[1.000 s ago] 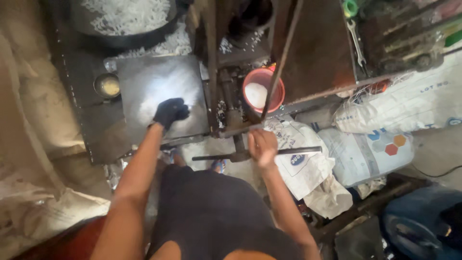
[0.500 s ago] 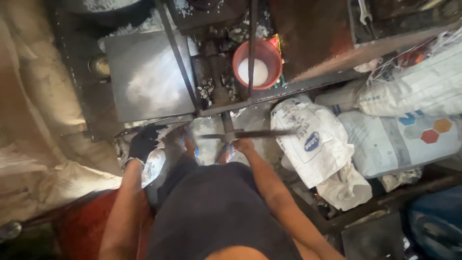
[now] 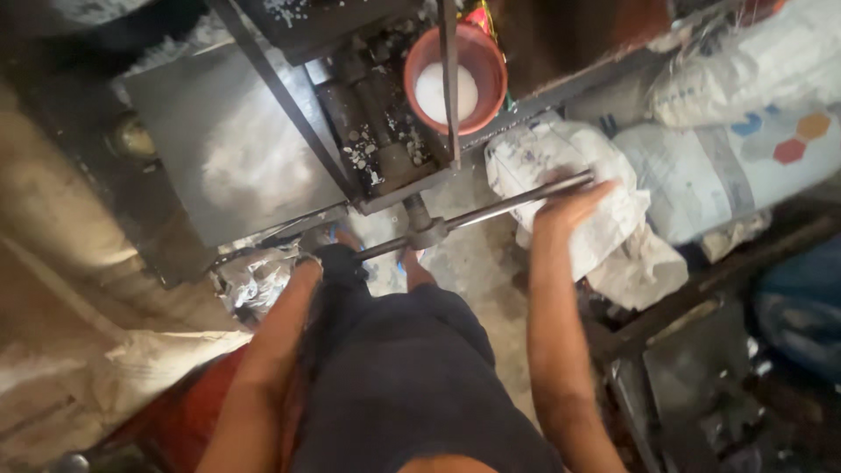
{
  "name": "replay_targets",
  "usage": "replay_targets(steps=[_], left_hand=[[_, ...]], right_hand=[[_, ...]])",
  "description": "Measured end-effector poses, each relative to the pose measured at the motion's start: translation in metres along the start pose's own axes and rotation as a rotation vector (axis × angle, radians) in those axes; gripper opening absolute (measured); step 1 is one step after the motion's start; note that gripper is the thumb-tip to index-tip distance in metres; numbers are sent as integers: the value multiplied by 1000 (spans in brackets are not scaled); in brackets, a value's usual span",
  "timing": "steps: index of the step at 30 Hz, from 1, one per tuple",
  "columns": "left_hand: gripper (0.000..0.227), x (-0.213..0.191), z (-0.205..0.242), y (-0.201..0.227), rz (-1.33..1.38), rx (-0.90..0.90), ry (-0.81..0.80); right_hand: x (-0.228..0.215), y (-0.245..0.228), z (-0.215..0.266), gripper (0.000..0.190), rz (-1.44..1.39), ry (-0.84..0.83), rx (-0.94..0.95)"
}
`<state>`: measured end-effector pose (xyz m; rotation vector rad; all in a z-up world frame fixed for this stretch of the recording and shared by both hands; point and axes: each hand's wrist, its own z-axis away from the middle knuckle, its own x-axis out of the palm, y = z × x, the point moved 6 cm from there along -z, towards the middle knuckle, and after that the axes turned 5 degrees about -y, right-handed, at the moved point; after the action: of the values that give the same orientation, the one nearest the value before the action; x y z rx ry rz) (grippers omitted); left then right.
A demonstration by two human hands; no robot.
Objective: The person repeatedly places a small metal block into a machine hopper and pulls a lever to operate the press. The person handles the block with gloved hands and cycles the lever multiple times.
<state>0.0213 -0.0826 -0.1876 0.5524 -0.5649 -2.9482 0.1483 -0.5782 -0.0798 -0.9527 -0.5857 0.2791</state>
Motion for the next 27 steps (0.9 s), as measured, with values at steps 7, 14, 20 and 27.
replay_targets(steps=[7,14,20,27], left_hand=[[60,-1,-22,-5,-112,109,-87],[66,-22,60,34,35,107,68],[56,-42,82,40,150,310,165],[52,-130,138,44,610,465,716]], right_hand=[[41,-35,-24,42,478,168,-175],[57,-43,-29,53,1449,389,-354],[58,-29,-29,48,1444,324,-375],[65,-29,-13,44,1535,9,-501]])
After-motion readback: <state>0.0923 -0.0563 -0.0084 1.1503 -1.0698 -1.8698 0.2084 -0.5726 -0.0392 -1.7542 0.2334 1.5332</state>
